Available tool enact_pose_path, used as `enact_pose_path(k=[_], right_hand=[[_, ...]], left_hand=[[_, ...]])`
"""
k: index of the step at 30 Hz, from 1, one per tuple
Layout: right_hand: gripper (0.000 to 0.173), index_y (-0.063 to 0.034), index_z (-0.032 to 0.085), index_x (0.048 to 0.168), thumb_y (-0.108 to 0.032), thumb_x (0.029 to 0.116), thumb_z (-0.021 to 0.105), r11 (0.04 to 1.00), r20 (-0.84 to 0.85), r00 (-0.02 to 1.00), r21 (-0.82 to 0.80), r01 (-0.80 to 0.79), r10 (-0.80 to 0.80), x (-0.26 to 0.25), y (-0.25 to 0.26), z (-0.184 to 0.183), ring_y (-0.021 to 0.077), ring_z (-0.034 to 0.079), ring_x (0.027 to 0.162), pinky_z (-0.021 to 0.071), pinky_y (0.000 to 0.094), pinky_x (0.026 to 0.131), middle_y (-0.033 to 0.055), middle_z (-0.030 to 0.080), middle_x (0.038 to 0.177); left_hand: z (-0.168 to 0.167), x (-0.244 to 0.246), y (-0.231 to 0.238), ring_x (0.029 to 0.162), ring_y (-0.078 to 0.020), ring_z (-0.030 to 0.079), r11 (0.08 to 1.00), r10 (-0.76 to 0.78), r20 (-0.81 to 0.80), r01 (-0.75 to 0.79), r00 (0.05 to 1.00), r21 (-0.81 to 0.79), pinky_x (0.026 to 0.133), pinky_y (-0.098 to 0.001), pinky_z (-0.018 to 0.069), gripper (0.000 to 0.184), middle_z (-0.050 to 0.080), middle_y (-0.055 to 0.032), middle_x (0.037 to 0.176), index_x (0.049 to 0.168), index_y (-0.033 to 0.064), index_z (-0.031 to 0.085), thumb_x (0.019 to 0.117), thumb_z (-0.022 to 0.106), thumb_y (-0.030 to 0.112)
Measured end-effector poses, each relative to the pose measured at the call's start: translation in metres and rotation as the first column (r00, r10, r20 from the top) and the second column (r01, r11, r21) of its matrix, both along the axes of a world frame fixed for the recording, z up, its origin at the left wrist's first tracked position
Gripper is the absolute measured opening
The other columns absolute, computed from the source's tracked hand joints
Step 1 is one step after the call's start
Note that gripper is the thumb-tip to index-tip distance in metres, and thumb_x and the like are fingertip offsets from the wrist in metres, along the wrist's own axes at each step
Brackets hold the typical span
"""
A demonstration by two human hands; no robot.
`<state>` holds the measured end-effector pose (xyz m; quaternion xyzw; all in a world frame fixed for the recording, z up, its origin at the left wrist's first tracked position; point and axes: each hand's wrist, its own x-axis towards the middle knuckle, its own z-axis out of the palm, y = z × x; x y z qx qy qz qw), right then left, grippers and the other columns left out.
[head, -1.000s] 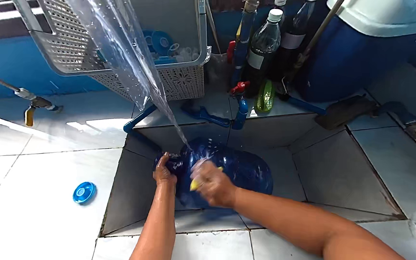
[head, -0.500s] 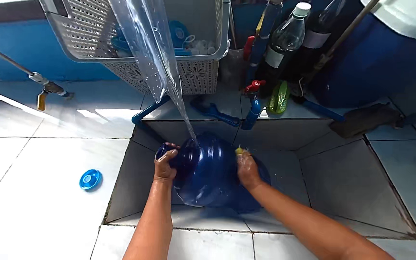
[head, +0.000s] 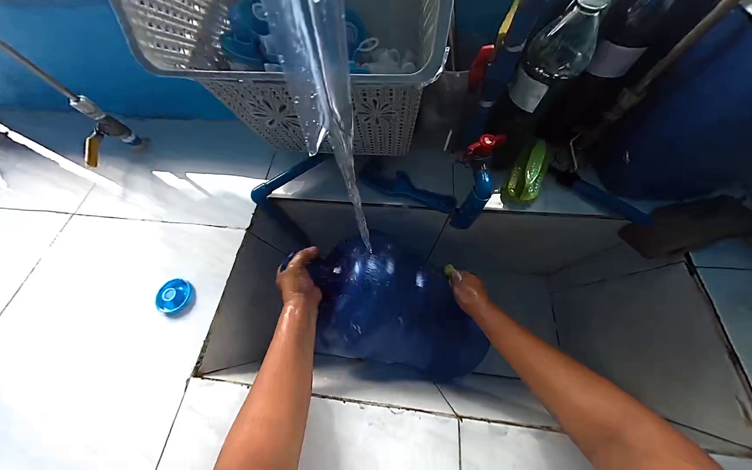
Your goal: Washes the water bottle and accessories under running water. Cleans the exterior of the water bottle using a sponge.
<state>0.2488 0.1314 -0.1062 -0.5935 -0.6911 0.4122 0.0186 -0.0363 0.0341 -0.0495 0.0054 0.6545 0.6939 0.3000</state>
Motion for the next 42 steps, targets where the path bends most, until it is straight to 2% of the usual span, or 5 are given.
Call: enact_pose_path(k=[6,11,17,37,42], right_hand=[[0.029,0.0021,0.073,0.115,-0.016,0.0982,0.057,0.526,-0.148,0.712,0.777,-0.346,0.686,-0.088,-0.079,0.053,0.0369,0.063,0.126,0.0488,0.0522,0.11,0.0214,0.071,0.123],[0.036,0.0044,0.069,0.118,-0.027,0.103,0.06,0.805,0.061,0.809,0.084,-0.587,0.584,-0.139,0.046,0.112,0.0458,0.062,0.119,0.046,0.0695,0.098,0.0286,0.066,0.123],[0.021,0.0041,0.074,0.102,-0.011,0.0968,0.06,0.534,-0.029,0.645,0.591,-0.605,0.764,-0.105,-0.065,0.095,0.0399,0.066,0.116,0.0511,0.0564,0.101,0.0223,0.073,0.111],[0.042,0.0109,0.056,0.136,-0.019,0.1103,0.04,0.992,0.111,0.993,-0.121,-0.035,0.049,0.032,0.021,-0.013,0.0446,0.051,0.136,0.0381,0.0587,0.114,0.0326,0.055,0.141],[0.038,0.0092,0.067,0.126,-0.014,0.1009,0.049,0.778,-0.376,0.893,0.626,0.048,0.248,-0.039,-0.067,0.015,0.0403,0.059,0.131,0.0479,0.0509,0.111,0.0292,0.062,0.136]], left_hand=[[-0.013,0.018,-0.002,0.076,-0.0197,0.065,0.98,-0.056,0.092,0.037,0.994,0.195,0.071,-0.0392,0.0572,0.014,0.065,-0.009,0.084,0.106,0.0037,0.059,0.0936,0.064,0.006],[-0.011,0.035,-0.006,0.083,-0.0159,0.071,0.836,-0.368,-0.101,0.376,0.924,0.399,0.074,-0.0327,0.0608,0.042,0.073,-0.007,0.091,0.102,0.006,0.065,0.0614,0.076,0.004],[-0.019,0.018,0.001,0.083,-0.0156,0.07,0.847,-0.373,-0.056,0.365,0.926,0.386,0.073,-0.0332,0.0593,0.027,0.072,-0.0051,0.092,0.102,0.0094,0.061,0.0748,0.066,0.008],[-0.016,-0.004,0.001,0.097,-0.0271,0.061,0.989,0.058,0.097,-0.045,0.994,-0.138,0.083,-0.0487,0.0532,0.034,0.061,-0.0181,0.111,0.128,-0.0007,0.055,0.0995,0.06,0.017],[-0.016,0.001,-0.005,0.089,-0.014,0.071,0.867,-0.353,-0.036,0.341,0.935,0.362,0.08,-0.0338,0.0604,0.028,0.073,-0.0024,0.095,0.106,0.0133,0.065,0.0778,0.065,0.012]])
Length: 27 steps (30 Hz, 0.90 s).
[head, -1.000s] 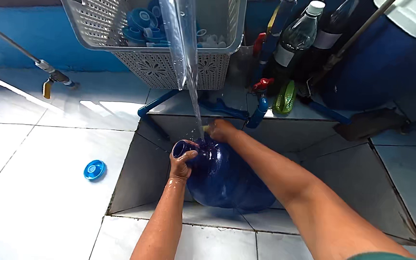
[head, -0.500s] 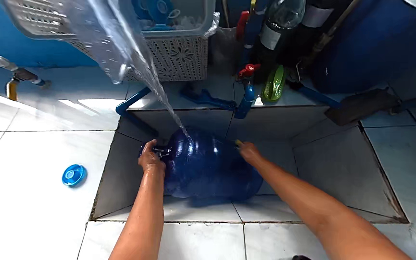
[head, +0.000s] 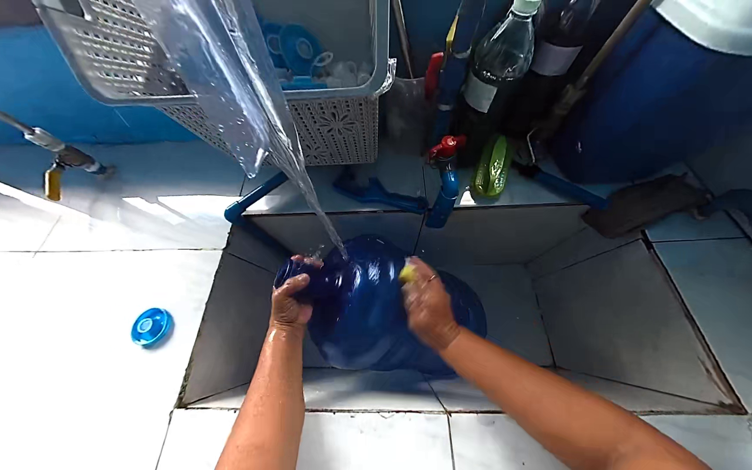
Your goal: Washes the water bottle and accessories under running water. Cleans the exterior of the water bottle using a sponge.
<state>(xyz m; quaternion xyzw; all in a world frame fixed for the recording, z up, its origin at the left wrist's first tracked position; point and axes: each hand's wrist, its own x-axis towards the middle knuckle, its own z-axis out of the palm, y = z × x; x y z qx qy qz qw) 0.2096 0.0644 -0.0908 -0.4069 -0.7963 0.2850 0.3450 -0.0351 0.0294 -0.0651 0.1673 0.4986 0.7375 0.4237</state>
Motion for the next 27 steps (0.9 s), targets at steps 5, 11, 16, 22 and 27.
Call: enact_pose_path(k=[5,11,16,22,27], right_hand=[[0.031,0.0005,0.071,0.115,-0.024,0.1022,0.058,0.823,0.401,0.733,-0.109,-0.558,0.55,-0.075,0.023,0.088,0.0368,0.064,0.12,0.0487,0.0564,0.103,0.0195,0.071,0.12],[0.045,0.0102,0.059,0.133,-0.026,0.1109,0.043,0.797,0.293,0.941,-0.602,0.044,0.169,0.026,0.121,-0.035,0.0451,0.058,0.126,0.043,0.0578,0.11,0.0335,0.061,0.131],[0.047,0.0122,0.059,0.131,-0.022,0.1132,0.032,0.76,0.345,0.938,-0.597,0.258,-0.047,0.047,0.07,-0.009,0.0412,0.057,0.127,0.04,0.0527,0.111,0.0324,0.061,0.13],[0.031,0.0025,0.072,0.118,-0.018,0.0982,0.059,0.836,0.213,0.844,0.156,-0.526,0.491,-0.049,-0.008,0.044,0.0377,0.06,0.129,0.044,0.0531,0.114,0.0217,0.069,0.127],[0.031,0.0086,0.067,0.12,-0.016,0.1046,0.057,0.788,0.185,0.872,-0.54,-0.294,0.452,-0.085,0.106,0.08,0.0392,0.066,0.113,0.05,0.0577,0.102,0.0274,0.068,0.118]], left_hand=[[0.005,0.023,-0.002,0.074,-0.0148,0.069,0.993,0.077,0.003,-0.076,0.997,-0.091,0.07,-0.0333,0.0599,0.012,0.069,-0.0045,0.079,0.092,0.007,0.057,0.0811,0.054,0.003],[-0.01,-0.013,-0.002,0.09,-0.0185,0.069,0.996,0.017,-0.065,-0.022,0.998,-0.083,0.081,-0.039,0.0593,0.03,0.07,-0.0081,0.096,0.109,0.0051,0.062,0.0852,0.065,0.023],[0.02,0.007,0.014,0.083,-0.0208,0.066,0.935,0.223,-0.121,-0.247,0.967,-0.255,0.073,-0.041,0.0576,0.032,0.066,-0.0126,0.092,0.112,-0.0003,0.059,0.083,0.071,0.004],[0.005,0.02,0.004,0.08,-0.0199,0.066,0.963,0.185,0.083,-0.164,0.979,-0.215,0.074,-0.0397,0.0581,0.014,0.065,-0.0103,0.089,0.109,0.0016,0.058,0.0959,0.061,0.007],[-0.002,0.01,-0.009,0.089,-0.0193,0.073,0.984,-0.166,0.009,0.165,0.986,0.073,0.08,-0.0364,0.0615,0.052,0.074,-0.0109,0.096,0.105,0.0023,0.064,0.0595,0.087,0.015]])
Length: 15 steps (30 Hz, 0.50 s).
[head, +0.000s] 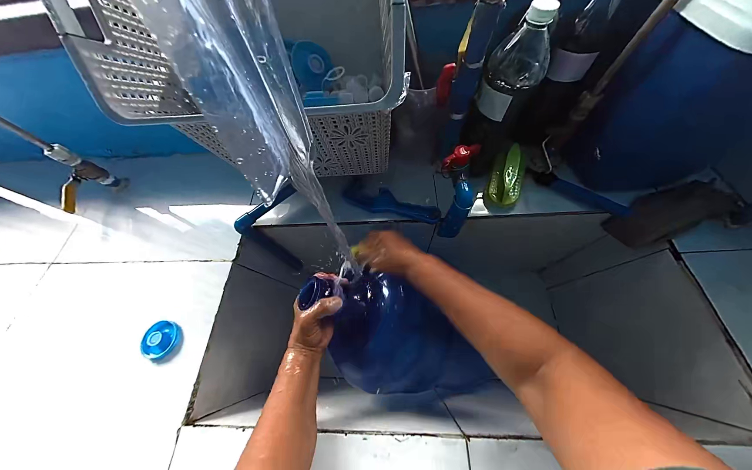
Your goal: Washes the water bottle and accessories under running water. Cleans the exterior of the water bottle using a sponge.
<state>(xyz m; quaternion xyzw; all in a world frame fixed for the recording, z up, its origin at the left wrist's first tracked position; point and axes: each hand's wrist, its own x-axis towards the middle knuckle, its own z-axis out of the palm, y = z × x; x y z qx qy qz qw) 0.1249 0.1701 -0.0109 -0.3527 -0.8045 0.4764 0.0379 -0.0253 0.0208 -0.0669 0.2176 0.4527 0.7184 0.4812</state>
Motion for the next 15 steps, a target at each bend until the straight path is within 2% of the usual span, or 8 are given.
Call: enact_pose_path(k=[3,4,6,8,10,12,13,15], right_hand=[[0.04,0.0086,0.059,0.134,-0.021,0.1082,0.052,0.904,0.09,0.921,-0.174,0.39,-0.38,0.076,0.017,-0.1,0.0401,0.06,0.123,0.0455,0.0539,0.108,0.0306,0.062,0.131],[0.043,0.006,0.058,0.137,-0.025,0.11,0.046,0.899,0.215,0.9,-0.142,0.414,-0.38,0.103,0.007,-0.123,0.0401,0.058,0.129,0.043,0.0548,0.112,0.0294,0.061,0.135],[0.045,0.0084,0.058,0.135,-0.025,0.1119,0.037,0.902,0.31,0.877,-0.109,0.417,-0.368,0.121,-0.008,-0.118,0.0419,0.057,0.129,0.0413,0.0561,0.111,0.0312,0.06,0.133],[0.046,0.0131,0.058,0.13,-0.02,0.1133,0.032,0.877,0.17,0.871,-0.067,0.476,-0.46,0.11,-0.027,-0.08,0.0405,0.059,0.122,0.0419,0.0511,0.108,0.0329,0.062,0.126],[0.041,0.0134,0.061,0.128,-0.015,0.1104,0.038,0.845,-0.156,0.849,0.112,0.523,-0.505,0.09,-0.051,-0.057,0.0388,0.061,0.123,0.0438,0.0491,0.109,0.0316,0.064,0.126],[0.043,0.0075,0.064,0.131,-0.021,0.1025,0.051,0.829,-0.416,0.884,0.404,0.388,-0.211,0.067,-0.087,-0.066,0.0392,0.054,0.136,0.0421,0.0523,0.116,0.0272,0.061,0.138],[0.042,0.0025,0.069,0.129,-0.025,0.0998,0.057,0.804,-0.421,0.907,0.537,0.256,-0.007,0.051,-0.104,-0.064,0.0402,0.053,0.137,0.0414,0.0545,0.117,0.0248,0.062,0.138],[0.029,0.0004,0.073,0.115,-0.02,0.095,0.065,0.755,-0.217,0.935,0.651,-0.074,0.279,0.022,-0.115,-0.027,0.0422,0.061,0.127,0.0454,0.058,0.11,0.0227,0.07,0.125]], left_hand=[[-0.01,-0.028,0.006,0.09,-0.0176,0.068,0.954,0.209,-0.087,-0.223,0.974,-0.203,0.08,-0.0375,0.0592,0.036,0.07,-0.0084,0.098,0.111,0.0048,0.061,0.0821,0.068,0.024],[-0.007,-0.03,0.014,0.089,-0.0212,0.065,0.828,0.413,-0.135,-0.433,0.9,-0.356,0.079,-0.0418,0.0565,0.033,0.065,-0.0132,0.099,0.118,-0.0006,0.059,0.0959,0.066,0.023],[0.006,-0.028,0.03,0.083,-0.0224,0.061,0.64,0.558,-0.221,-0.584,0.8,-0.499,0.073,-0.0427,0.0528,0.033,0.062,-0.0146,0.096,0.119,-0.0019,0.059,0.0941,0.07,0.017],[0.02,-0.01,0.018,0.08,-0.0214,0.064,0.839,0.41,-0.171,-0.444,0.896,-0.315,0.071,-0.041,0.0567,0.03,0.065,-0.0131,0.091,0.113,-0.0015,0.058,0.0855,0.07,0.005],[0.009,-0.01,0.006,0.084,-0.0147,0.071,0.989,0.136,-0.073,-0.14,0.988,-0.042,0.075,-0.0342,0.0615,0.041,0.073,-0.0041,0.092,0.106,0.0102,0.066,0.0695,0.082,0.02],[0.003,-0.006,0.002,0.089,-0.0161,0.07,0.974,0.194,-0.019,-0.195,0.981,-0.113,0.08,-0.036,0.0601,0.035,0.071,-0.0053,0.096,0.112,0.0082,0.062,0.0835,0.071,0.025],[0.006,0.001,0.007,0.087,-0.0197,0.067,0.911,0.338,-0.008,-0.329,0.941,-0.247,0.079,-0.0402,0.0582,0.029,0.068,-0.0097,0.096,0.117,0.003,0.059,0.0967,0.065,0.022],[0.016,0.012,0.016,0.077,-0.0193,0.065,0.829,0.44,-0.031,-0.419,0.898,-0.372,0.072,-0.0403,0.0579,0.016,0.064,-0.0094,0.086,0.112,0.0019,0.057,0.0999,0.059,0.013]])
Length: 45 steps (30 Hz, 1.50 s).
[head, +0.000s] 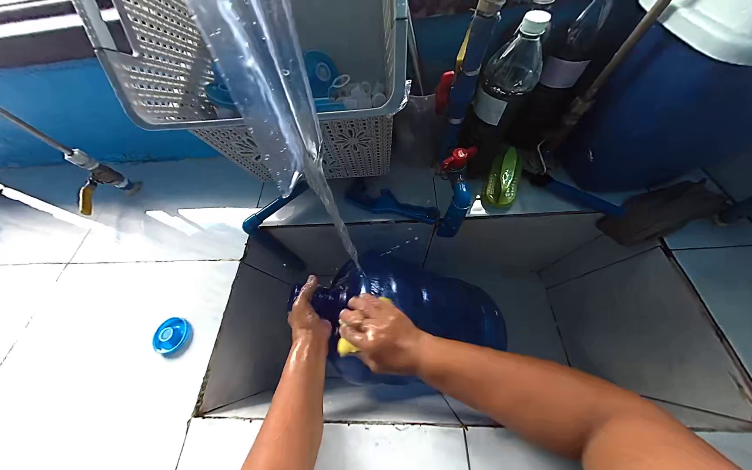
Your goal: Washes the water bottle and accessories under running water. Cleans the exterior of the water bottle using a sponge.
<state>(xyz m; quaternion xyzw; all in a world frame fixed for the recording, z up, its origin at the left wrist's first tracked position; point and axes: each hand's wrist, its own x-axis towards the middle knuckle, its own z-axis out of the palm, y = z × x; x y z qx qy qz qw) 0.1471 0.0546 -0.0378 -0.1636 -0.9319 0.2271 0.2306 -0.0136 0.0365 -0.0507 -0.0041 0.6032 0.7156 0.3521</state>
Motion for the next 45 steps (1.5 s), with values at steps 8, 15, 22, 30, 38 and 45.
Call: enact_pose_path(k=[8,15,22,30,38,45], right_hand=[[0.045,0.0071,0.061,0.132,-0.029,0.1108,0.044,0.489,0.551,0.762,-0.588,0.644,-0.34,0.07,0.128,-0.086,0.0419,0.058,0.127,0.0425,0.0571,0.11,0.0299,0.062,0.133],[0.037,0.0104,0.064,0.126,-0.015,0.1073,0.045,0.707,0.103,0.808,-0.429,0.563,-0.581,0.056,0.055,-0.038,0.0408,0.063,0.122,0.047,0.0538,0.107,0.0298,0.066,0.124],[0.033,0.0045,0.069,0.117,-0.023,0.1038,0.058,0.927,0.422,0.904,-0.363,0.096,0.072,-0.04,0.066,0.053,0.0392,0.064,0.118,0.0483,0.0593,0.101,0.024,0.069,0.119],[0.042,0.0084,0.057,0.138,-0.019,0.1115,0.041,0.34,0.709,0.616,-0.517,0.785,-0.343,0.138,0.126,-0.145,0.0421,0.047,0.14,0.0333,0.055,0.118,0.0302,0.054,0.145],[0.05,0.0106,0.06,0.128,-0.034,0.1087,0.049,-0.112,0.635,0.176,-0.385,0.916,-0.752,0.288,0.098,-0.048,0.0386,0.059,0.12,0.0458,0.0566,0.103,0.0309,0.061,0.129],[0.046,0.0201,0.062,0.108,-0.023,0.1097,0.046,0.189,0.283,0.247,-0.216,0.958,-0.927,0.241,0.043,0.01,0.0327,0.062,0.086,0.0482,0.0488,0.085,0.0334,0.064,0.093]], left_hand=[[-0.021,-0.041,-0.007,0.088,-0.0195,0.068,0.995,-0.095,-0.075,0.097,0.993,0.027,0.078,-0.0403,0.0584,0.029,0.068,-0.0091,0.096,0.115,0.0046,0.06,0.0984,0.061,0.028],[-0.013,-0.032,-0.018,0.089,-0.0152,0.072,0.869,-0.333,-0.132,0.359,0.933,0.342,0.079,-0.0347,0.0618,0.045,0.074,-0.0036,0.096,0.108,0.0119,0.067,0.0667,0.084,0.021],[-0.011,-0.012,-0.02,0.082,-0.0165,0.071,0.898,-0.276,-0.129,0.304,0.952,0.317,0.075,-0.0344,0.0612,0.026,0.072,-0.0063,0.087,0.097,0.0061,0.061,0.0719,0.066,0.005],[-0.049,-0.061,-0.002,0.077,-0.0087,0.068,0.989,-0.115,-0.168,0.129,0.979,0.073,0.071,-0.0282,0.0581,0.016,0.068,0.0041,0.08,0.092,0.016,0.055,0.0979,0.041,0.019],[-0.115,0.081,-0.006,0.111,-0.026,0.063,0.673,-0.585,0.393,0.695,0.71,-0.253,0.093,-0.0477,0.0524,0.057,0.065,-0.0158,0.123,0.138,0.007,0.054,0.1118,0.022,0.046],[-0.174,0.096,-0.006,0.142,-0.0365,0.042,0.602,-0.512,0.526,0.721,0.679,-0.343,0.111,-0.0592,0.0384,0.077,0.042,-0.0232,0.155,0.154,0.0064,0.037,0.1078,0.008,0.059]])
